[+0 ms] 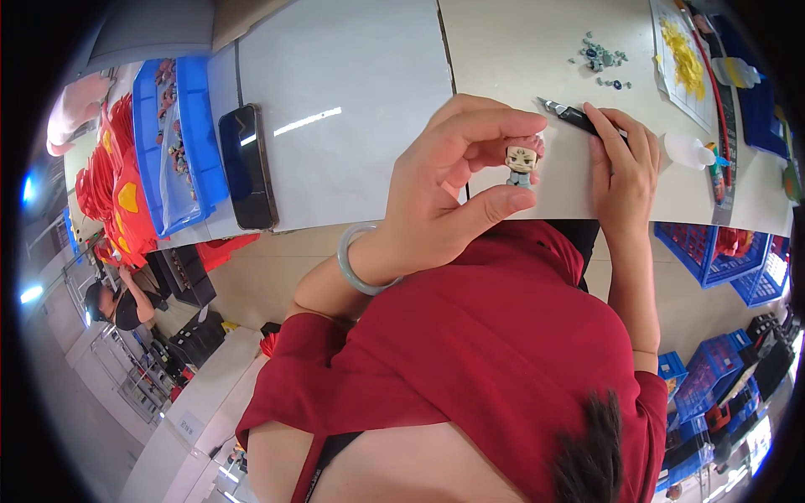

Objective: The person assembles small figurines by applying glue from a bottle, attaching parts together by hand, and trimming edges with a utility knife.

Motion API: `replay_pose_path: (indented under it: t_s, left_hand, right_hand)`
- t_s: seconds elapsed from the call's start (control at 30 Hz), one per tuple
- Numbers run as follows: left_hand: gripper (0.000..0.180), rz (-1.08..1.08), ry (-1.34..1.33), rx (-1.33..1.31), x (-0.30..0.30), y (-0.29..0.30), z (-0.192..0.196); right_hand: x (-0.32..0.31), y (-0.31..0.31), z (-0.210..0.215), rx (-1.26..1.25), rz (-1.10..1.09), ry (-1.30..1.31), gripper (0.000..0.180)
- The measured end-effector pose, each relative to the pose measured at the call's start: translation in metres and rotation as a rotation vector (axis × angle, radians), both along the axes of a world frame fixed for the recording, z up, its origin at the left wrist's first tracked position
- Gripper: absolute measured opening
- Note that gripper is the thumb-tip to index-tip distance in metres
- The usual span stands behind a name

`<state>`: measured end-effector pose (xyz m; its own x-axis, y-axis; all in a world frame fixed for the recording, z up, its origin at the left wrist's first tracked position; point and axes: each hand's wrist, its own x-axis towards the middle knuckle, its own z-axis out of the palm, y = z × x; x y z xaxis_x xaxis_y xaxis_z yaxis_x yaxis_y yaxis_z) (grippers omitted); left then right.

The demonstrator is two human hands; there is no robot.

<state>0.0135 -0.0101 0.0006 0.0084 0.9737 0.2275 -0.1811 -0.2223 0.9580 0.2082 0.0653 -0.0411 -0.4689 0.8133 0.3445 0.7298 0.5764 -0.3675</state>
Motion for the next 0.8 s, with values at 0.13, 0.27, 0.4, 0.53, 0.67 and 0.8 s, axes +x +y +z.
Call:
replay_pose_path:
  t_s: [0.13, 0.27, 0.4, 0.53, 0.67, 0.8]
  left_hand:
    - [0.048, -0.017, 0.049, 0.049, -0.003, 0.001, -0.003]
    - [0.049, -0.035, 0.091, 0.087, -0.005, 0.0, -0.004]
    - [0.051, -0.04, 0.057, 0.079, -0.004, -0.001, -0.002]
    - [0.051, -0.044, 0.044, 0.072, -0.005, 0.001, -0.008]
    - [0.049, -0.064, -0.017, 0.071, 0.0, -0.002, 0.001]
    - [0.045, -0.122, -0.171, -0.008, 0.002, 0.001, -0.001]
  right_hand:
    - [0.0, 0.0, 0.0, -0.009, -0.01, -0.006, 0.027]
    - [-0.001, -0.001, 0.001, -0.013, -0.006, -0.003, 0.027]
    - [-0.001, -0.002, 0.001, -0.006, -0.002, -0.001, 0.027]
    - [-0.002, 0.0, -0.003, -0.026, -0.008, -0.005, 0.027]
    - [0.0, -0.002, 0.004, -0.009, -0.008, 0.006, 0.027]
    - [0.001, 0.001, 0.001, -0.025, -0.005, 0.001, 0.026]
